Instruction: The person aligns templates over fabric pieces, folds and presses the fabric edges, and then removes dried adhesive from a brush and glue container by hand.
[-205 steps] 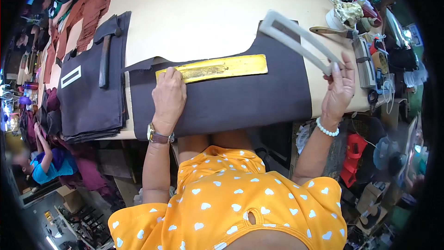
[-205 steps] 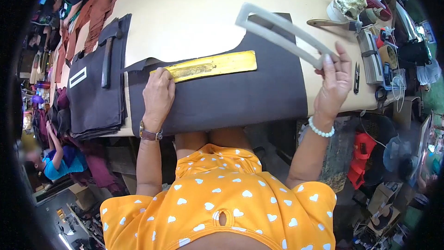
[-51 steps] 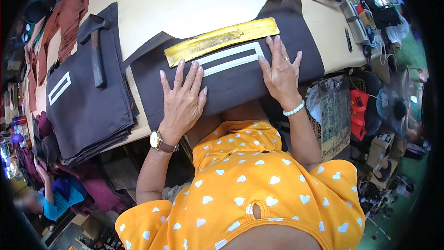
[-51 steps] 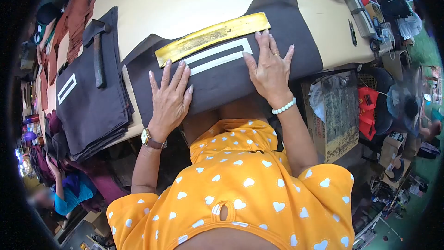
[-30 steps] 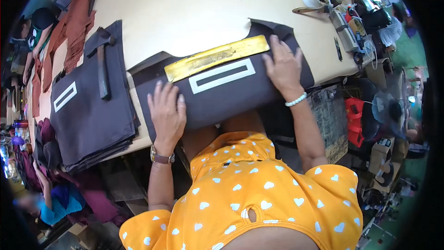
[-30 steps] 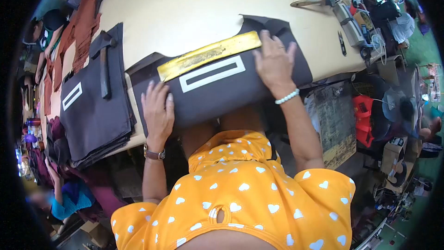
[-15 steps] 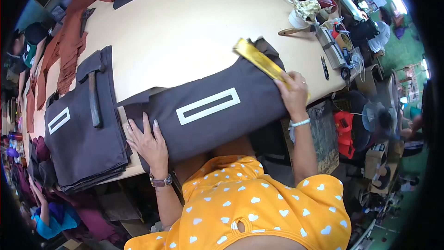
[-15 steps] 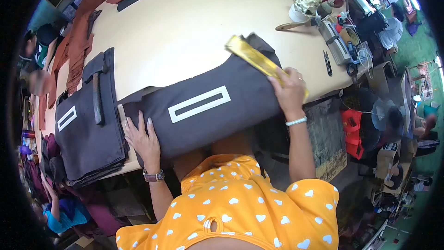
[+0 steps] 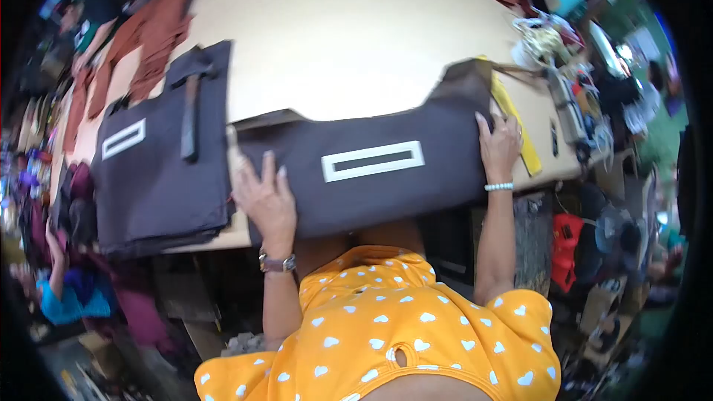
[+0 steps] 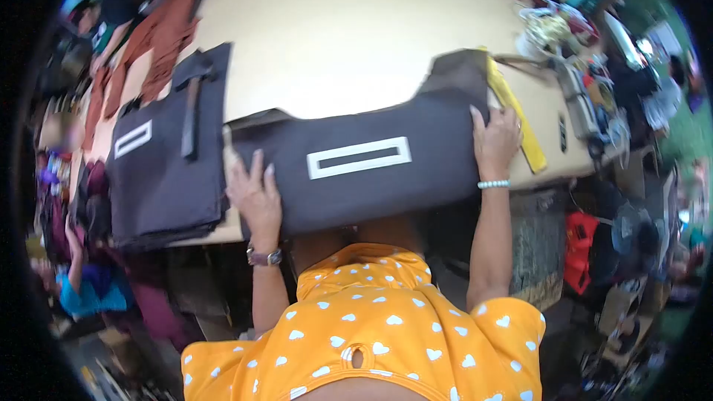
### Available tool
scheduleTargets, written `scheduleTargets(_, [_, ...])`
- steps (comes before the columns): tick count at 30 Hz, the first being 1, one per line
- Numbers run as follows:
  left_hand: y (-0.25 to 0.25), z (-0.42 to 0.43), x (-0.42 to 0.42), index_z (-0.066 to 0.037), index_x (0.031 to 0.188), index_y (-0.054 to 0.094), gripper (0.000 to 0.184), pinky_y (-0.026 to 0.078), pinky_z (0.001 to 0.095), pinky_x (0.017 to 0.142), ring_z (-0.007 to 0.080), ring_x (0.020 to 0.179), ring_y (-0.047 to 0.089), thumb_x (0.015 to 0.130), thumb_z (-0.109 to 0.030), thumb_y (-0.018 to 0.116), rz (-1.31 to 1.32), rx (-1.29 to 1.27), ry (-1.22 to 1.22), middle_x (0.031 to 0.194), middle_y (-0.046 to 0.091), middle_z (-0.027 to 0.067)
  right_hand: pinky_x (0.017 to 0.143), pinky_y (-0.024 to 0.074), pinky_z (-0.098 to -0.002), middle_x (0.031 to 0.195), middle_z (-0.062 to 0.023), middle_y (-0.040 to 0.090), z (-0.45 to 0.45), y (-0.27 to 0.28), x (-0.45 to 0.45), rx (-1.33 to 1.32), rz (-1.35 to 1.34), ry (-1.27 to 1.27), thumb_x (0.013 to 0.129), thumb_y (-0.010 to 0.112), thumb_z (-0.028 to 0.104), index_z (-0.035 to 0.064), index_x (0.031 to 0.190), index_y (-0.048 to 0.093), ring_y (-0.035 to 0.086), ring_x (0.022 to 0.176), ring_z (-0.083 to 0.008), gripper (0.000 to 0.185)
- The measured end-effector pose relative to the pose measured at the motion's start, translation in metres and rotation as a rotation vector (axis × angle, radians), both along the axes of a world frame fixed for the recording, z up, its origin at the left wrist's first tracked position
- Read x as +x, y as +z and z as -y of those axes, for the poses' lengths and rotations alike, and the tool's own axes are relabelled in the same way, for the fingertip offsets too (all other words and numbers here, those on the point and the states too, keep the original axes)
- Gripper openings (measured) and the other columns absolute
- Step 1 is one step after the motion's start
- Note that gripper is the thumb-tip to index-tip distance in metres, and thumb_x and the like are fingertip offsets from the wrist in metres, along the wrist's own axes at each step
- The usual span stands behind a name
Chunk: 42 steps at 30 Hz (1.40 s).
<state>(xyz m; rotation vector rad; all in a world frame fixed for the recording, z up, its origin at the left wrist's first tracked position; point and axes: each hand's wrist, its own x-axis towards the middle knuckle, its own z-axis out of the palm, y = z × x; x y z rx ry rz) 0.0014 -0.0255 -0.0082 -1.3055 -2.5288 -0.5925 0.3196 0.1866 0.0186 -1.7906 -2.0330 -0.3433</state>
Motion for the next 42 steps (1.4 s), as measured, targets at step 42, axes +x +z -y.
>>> scheduleTargets(42, [0.126,0.086,-0.428,-0.011,0.143,0.023,0.084,0.018,0.0644,0.103,0.0374,0.138,0.013,0.077,-0.04,0.064,-0.329,-0.221,0.706,0.15,0.015,0.015,0.098,0.0396,-0.039,0.142,-0.0259,0.027,0.055,0.011,-0.472,-0.336,-0.626,1.07,0.076,0.053,0.006,0.0013,0.142,0.021,0.041,0.123,-0.0396,0.073])
